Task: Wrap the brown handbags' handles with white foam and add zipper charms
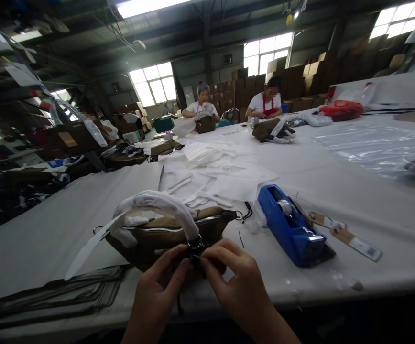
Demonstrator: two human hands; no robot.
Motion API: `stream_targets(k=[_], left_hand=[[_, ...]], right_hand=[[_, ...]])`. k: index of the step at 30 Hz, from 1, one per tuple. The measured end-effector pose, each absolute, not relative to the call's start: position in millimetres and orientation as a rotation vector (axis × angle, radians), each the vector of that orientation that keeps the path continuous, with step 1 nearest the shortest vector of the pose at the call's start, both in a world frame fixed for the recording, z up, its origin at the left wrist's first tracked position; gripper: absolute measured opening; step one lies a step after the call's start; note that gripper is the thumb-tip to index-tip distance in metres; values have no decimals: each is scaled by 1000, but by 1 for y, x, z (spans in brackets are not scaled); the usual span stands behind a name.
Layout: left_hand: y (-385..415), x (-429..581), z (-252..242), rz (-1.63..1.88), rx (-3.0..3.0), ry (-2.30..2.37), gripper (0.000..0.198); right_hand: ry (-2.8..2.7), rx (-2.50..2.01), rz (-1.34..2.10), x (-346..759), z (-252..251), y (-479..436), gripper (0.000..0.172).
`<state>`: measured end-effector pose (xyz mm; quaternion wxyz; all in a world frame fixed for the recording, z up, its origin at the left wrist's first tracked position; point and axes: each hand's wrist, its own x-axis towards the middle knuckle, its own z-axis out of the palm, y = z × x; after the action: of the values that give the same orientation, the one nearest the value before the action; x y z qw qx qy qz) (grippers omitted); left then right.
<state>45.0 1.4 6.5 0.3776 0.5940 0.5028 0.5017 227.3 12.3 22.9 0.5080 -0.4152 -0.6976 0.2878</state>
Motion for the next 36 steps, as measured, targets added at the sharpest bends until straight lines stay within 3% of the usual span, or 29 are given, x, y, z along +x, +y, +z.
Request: stream_targets(k=[23,26,29,33,36], left_hand=[[-1,49,7,1499,1893,1382,21],[-1,49,7,1489,1888,1323,27],[1,48,7,1439,1769,1320,20],[8,47,7,1396,1494,1344,20],[14,47,9,1382,1609,1385,16]], right_hand=[[-1685,-1067,419,207,14,16,16],[-1697,-1083,392,206,10,11,17],[-1712,-1103,370,206,7,8,23],[-1714,-1106,399,207,9,8,18],[-1712,-1081,423,208,13,10,18]])
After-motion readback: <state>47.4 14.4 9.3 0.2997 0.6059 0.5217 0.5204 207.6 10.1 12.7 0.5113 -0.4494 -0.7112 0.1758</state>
